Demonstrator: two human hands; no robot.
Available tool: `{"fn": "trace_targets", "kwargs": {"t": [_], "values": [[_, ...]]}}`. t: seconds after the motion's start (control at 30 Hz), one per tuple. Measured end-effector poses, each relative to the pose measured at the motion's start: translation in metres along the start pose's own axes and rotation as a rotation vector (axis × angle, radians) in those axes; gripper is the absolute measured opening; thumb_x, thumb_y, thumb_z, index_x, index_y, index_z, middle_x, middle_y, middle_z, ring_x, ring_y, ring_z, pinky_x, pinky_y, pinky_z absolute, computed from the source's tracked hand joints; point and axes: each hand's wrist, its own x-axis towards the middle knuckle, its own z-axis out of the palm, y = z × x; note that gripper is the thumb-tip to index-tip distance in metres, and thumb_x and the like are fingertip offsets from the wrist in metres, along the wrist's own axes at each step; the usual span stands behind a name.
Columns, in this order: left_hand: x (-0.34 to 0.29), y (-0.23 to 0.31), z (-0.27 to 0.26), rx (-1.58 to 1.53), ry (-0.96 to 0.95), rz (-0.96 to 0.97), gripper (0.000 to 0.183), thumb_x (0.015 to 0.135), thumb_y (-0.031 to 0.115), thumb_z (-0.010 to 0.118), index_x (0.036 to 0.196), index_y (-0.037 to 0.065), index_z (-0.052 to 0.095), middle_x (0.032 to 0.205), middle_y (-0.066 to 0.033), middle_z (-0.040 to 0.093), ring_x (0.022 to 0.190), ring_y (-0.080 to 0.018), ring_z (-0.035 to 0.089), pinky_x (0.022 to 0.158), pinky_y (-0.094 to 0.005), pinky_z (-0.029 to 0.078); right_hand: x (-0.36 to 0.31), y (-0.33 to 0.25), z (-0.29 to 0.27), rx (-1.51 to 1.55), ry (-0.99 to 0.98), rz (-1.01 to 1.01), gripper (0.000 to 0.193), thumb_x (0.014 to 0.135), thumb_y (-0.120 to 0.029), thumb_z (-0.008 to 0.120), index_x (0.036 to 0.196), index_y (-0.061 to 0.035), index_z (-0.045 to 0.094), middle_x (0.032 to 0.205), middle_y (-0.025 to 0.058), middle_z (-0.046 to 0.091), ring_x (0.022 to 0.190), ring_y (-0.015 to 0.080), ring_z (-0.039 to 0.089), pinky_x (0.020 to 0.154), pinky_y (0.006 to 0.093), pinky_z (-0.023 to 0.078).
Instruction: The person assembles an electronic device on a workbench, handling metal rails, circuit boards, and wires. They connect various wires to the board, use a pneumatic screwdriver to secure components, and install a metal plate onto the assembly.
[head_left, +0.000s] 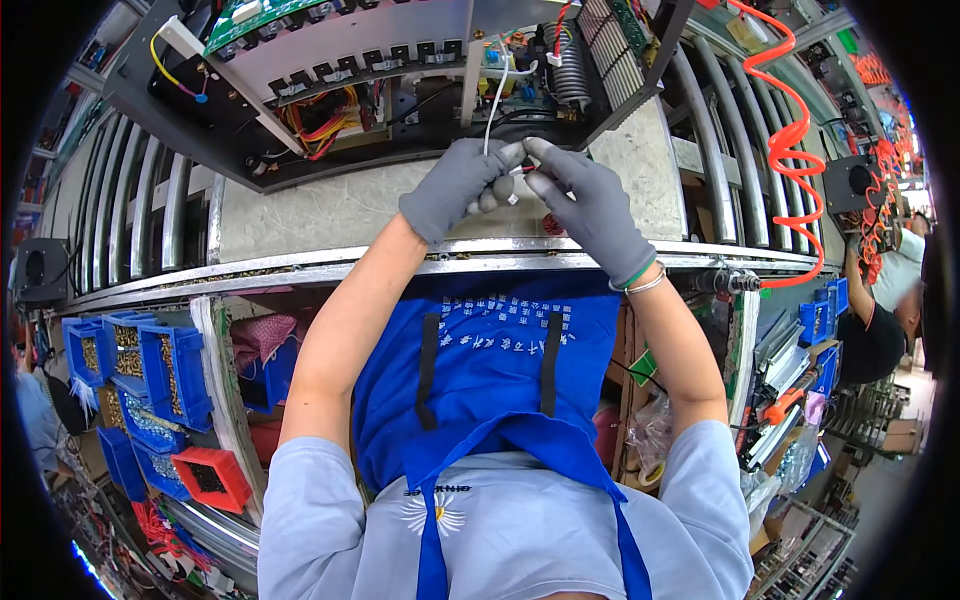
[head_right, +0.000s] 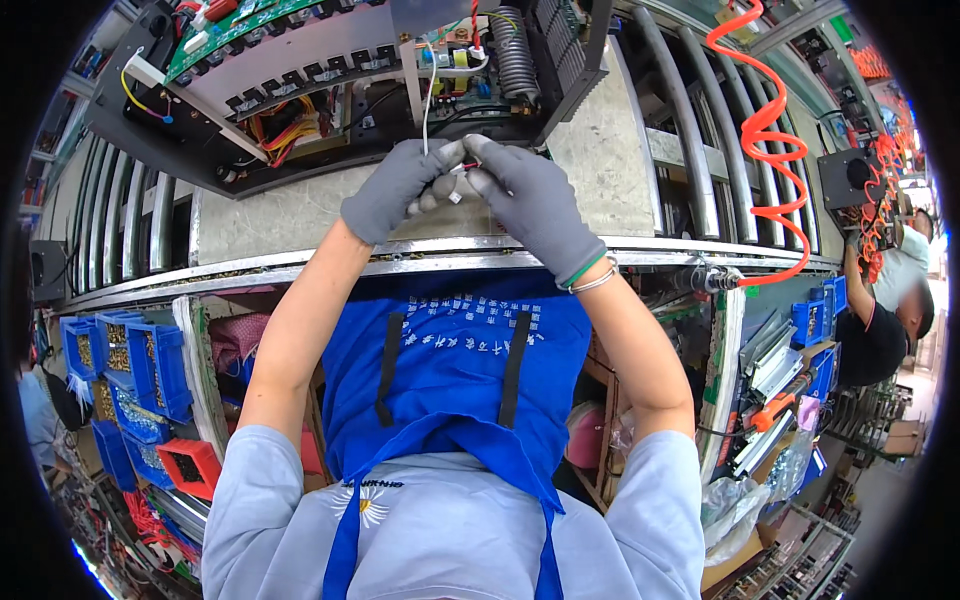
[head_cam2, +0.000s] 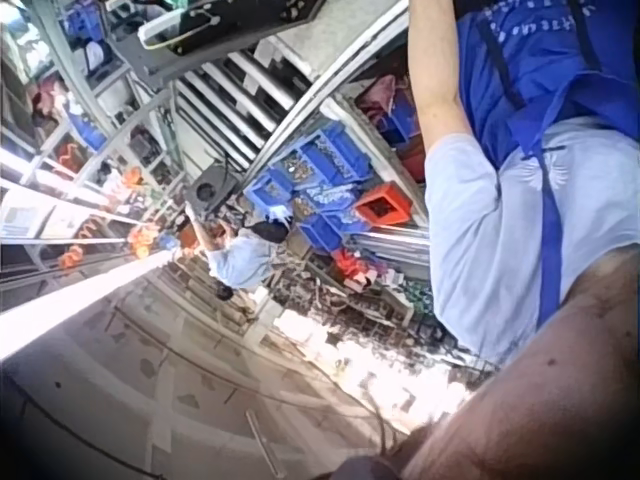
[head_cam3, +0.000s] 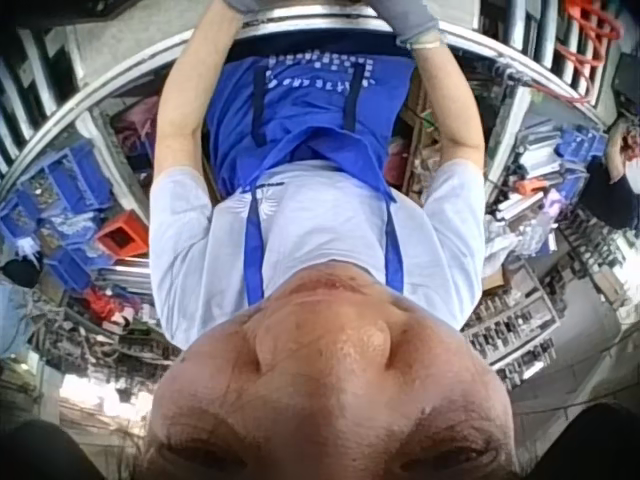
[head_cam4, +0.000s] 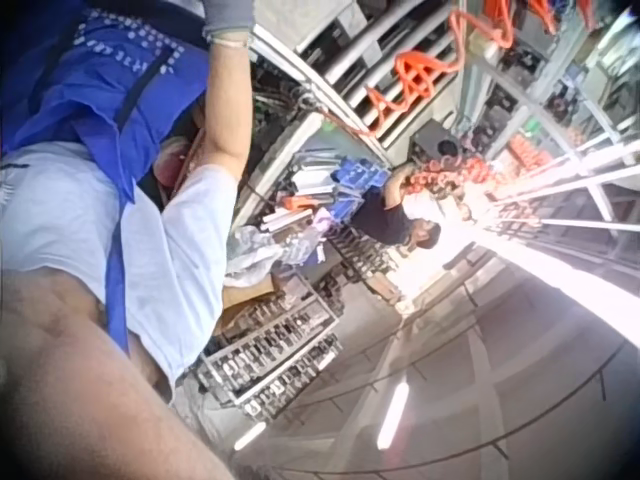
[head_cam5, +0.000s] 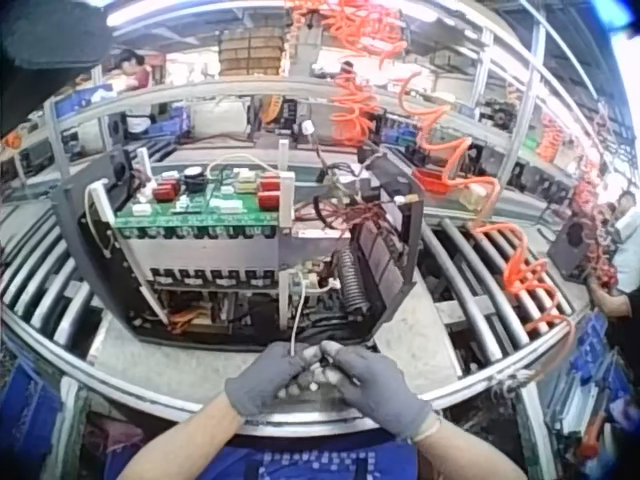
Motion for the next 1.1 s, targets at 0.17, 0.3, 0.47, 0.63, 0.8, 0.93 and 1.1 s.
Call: {"fn": "trace_targets", "kwargs": {"t": [0.17,0.3,0.47,0.63,0.8,0.93,1.1], "values": [[0.006,0.002,0.007,0.056,0.16,0.065,0.036,0.095,0.038,0.054,0.086,0.004,0.062,0.058,-0.0049,0.058,0.045,-0.0114,0.055,0.041,-0.0247,0.042,0.019,0.001,-0.009,-0.216,-0.013,-0.057,0.02,0.085,-0.02,0.062,0.102,-0.0113,0.068,0.085,0.0073,0.065,0.074,0.0274,0.064,0.064,0.0361,0.051],[0.024,0.002,-0.003,0.514,0.41,0.234,0.027,0.091,0.031,0.055,0.094,0.006,0.063,0.064,-0.0114,0.063,0.057,-0.0257,0.064,0.056,-0.0393,0.05,0.04,0.006,-0.022,-0.476,0.07,-0.137,0.014,0.087,-0.023,0.059,0.092,-0.0123,0.065,0.078,0.007,0.063,0.064,0.0278,0.063,0.057,0.0386,0.05],[0.031,-0.005,-0.004,1.138,0.356,0.172,0.029,0.088,0.037,0.057,0.096,0.011,0.066,0.079,-0.0156,0.066,0.075,-0.0325,0.066,0.067,-0.0458,0.051,0.07,-0.003,-0.023,-0.89,-0.112,-0.253,0.009,0.084,-0.018,0.057,0.08,-0.0097,0.06,0.075,0.0075,0.062,0.064,0.0253,0.065,0.054,0.0383,0.051],[0.036,-0.012,-0.018,1.164,0.252,0.24,0.027,0.086,0.038,0.058,0.094,0.014,0.067,0.081,-0.0134,0.066,0.079,-0.034,0.065,0.069,-0.0464,0.052,0.091,-0.01,-0.011,-1.12,-0.292,-0.483,0.009,0.075,-0.012,0.059,0.082,-0.0105,0.064,0.08,0.0032,0.063,0.086,0.0216,0.063,0.07,0.0393,0.051],[0.036,-0.01,-0.019,1.027,0.235,0.246,0.025,0.086,0.031,0.054,0.086,0.01,0.068,0.084,-0.015,0.067,0.081,-0.0336,0.065,0.073,-0.0463,0.051,0.117,0.016,-0.007,-1.172,-0.463,-0.479,0.015,0.075,-0.013,0.059,0.088,-0.0094,0.067,0.087,0.0068,0.063,0.091,0.0253,0.06,0.079,0.0375,0.049],[0.04,-0.015,-0.022,1.027,0.237,0.239,0.029,0.086,0.039,0.056,0.095,0.013,0.067,0.084,-0.0129,0.067,0.082,-0.0331,0.064,0.074,-0.0451,0.052,0.126,0.025,0.004,-1.116,-0.224,-0.608,0.014,0.083,-0.021,0.06,0.088,-0.0106,0.067,0.094,0.0143,0.064,0.092,0.0313,0.059,0.088,0.0409,0.045],[0.043,-0.016,-0.025,1.001,0.221,0.215,0.03,0.087,0.039,0.056,0.096,0.013,0.067,0.086,-0.0132,0.067,0.083,-0.033,0.064,0.075,-0.0449,0.052,0.129,0.025,0.004,-1.108,-0.297,-0.644,0.009,0.072,-0.02,0.062,0.076,-0.0133,0.065,0.074,0.0082,0.062,0.083,0.0276,0.062,0.089,0.0417,0.043]]}}
